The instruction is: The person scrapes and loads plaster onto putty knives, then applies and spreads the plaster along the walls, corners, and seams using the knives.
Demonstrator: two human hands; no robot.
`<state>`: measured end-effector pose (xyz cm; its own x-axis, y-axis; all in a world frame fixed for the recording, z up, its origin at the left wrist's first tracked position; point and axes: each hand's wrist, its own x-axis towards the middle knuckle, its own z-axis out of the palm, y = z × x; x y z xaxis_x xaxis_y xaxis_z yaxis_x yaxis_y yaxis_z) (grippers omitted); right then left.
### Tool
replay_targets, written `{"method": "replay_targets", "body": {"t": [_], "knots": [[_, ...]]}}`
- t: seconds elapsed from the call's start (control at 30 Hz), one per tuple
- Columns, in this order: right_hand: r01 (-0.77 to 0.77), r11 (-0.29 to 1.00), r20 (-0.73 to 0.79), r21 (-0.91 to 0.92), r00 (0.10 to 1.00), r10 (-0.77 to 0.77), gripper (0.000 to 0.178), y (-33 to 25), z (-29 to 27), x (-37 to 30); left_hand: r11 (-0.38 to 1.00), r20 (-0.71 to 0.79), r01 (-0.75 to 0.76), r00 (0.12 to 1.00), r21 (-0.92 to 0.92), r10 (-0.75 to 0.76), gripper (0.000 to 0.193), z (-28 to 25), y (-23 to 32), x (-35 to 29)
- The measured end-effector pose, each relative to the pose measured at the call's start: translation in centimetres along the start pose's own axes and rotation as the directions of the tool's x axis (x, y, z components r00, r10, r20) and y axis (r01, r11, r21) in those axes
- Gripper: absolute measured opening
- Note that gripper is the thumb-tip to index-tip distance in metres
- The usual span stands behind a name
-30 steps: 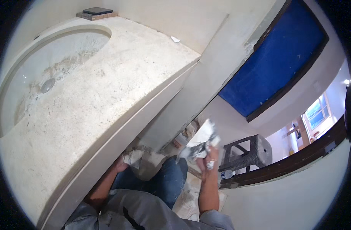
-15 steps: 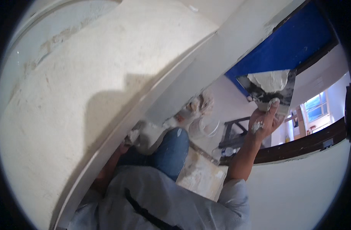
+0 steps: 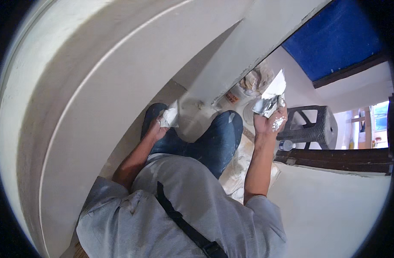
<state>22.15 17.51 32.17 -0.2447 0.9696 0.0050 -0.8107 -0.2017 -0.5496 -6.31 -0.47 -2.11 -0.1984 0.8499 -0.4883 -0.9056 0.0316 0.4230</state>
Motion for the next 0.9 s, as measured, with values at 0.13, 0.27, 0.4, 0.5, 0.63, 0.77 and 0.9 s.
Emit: {"method": "replay_targets", "body": {"t": [0.13,0.27,0.4,0.5,0.63,0.77,0.9], "knots": [[-0.055,0.998,-0.105,0.034,0.993,0.058,0.027,2.2,-5.1,-0.4,1.000,-0.070,-0.016,0.997,-0.026,0.014,0.031,-0.8,0.6,0.8],[-0.067,0.996,-0.214,0.063,0.974,0.079,0.029,4.1,-9.9,-0.4,0.548,0.211,-0.420,0.890,0.723,0.404,0.030,-2.0,2.8,1.0],[-0.152,0.986,-0.270,0.066,0.949,0.164,0.030,5.9,-12.7,-0.9,0.999,-0.120,-0.045,0.992,-0.016,0.042,0.032,-3.2,4.8,0.5],[-0.229,0.967,-0.210,0.107,0.946,0.247,0.030,7.7,-13.9,-1.5,0.902,-0.024,-0.197,0.974,0.384,0.223,0.033,-3.4,4.8,0.1],[-0.279,0.954,-0.262,0.109,0.918,0.298,0.027,11.0,-15.1,-1.9,0.988,-0.173,-0.132,0.974,0.079,0.144,0.034,-2.9,4.5,-0.5],[-0.322,0.940,-0.270,0.114,0.900,0.342,0.023,14.0,-15.8,-1.8,0.984,-0.079,-0.136,0.986,0.113,0.145,0.034,-2.8,4.8,-1.9],[-0.398,0.912,-0.168,0.102,0.897,0.410,0.021,17.4,-15.5,-2.2,0.891,-0.015,-0.250,0.961,0.380,0.276,0.036,-3.1,4.9,-5.2]]}}
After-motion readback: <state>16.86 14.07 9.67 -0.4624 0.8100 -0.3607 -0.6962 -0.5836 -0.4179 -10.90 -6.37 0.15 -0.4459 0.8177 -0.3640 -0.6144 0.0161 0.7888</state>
